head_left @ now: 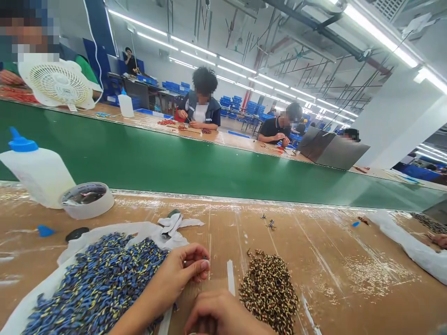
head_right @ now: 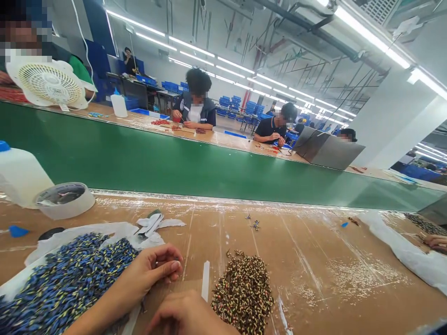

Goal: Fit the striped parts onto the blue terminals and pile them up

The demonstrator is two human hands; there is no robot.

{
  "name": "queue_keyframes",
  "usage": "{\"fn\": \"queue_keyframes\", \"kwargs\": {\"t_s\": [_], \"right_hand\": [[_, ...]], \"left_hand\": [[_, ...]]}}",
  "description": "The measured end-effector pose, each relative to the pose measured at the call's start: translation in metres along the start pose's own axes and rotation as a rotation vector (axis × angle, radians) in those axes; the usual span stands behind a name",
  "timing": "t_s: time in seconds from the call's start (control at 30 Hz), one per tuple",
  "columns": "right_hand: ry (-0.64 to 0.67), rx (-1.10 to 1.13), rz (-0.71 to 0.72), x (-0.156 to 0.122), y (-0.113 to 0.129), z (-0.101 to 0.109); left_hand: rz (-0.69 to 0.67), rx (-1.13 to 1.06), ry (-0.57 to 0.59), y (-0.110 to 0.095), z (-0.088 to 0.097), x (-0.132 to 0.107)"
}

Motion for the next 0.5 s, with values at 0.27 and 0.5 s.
{"fn": "queue_keyframes", "kwargs": {"t_s": [0.27, 0.5], "right_hand": [[-0.093, 0.002, 0.028, -0.013, 0.037, 0.006], [-0.031, -0.035, -0.031, -0.021, 0.043, 0.011]], "left_hand": [[0.001, 0.0, -0.028, 0.001, -0.006, -0.003], [-0.065, -0.055, -0.014, 0.008, -0.018, 0.002]]}}
Point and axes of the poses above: each hand's wrist, its own x-axis towards the middle knuckle, its own z-axis out of the back of the hand, y = z × x, the point moved 4 cm from there along x, towards the middle knuckle, and after that the axes turned 15 degrees about x, right-handed, at the moved point
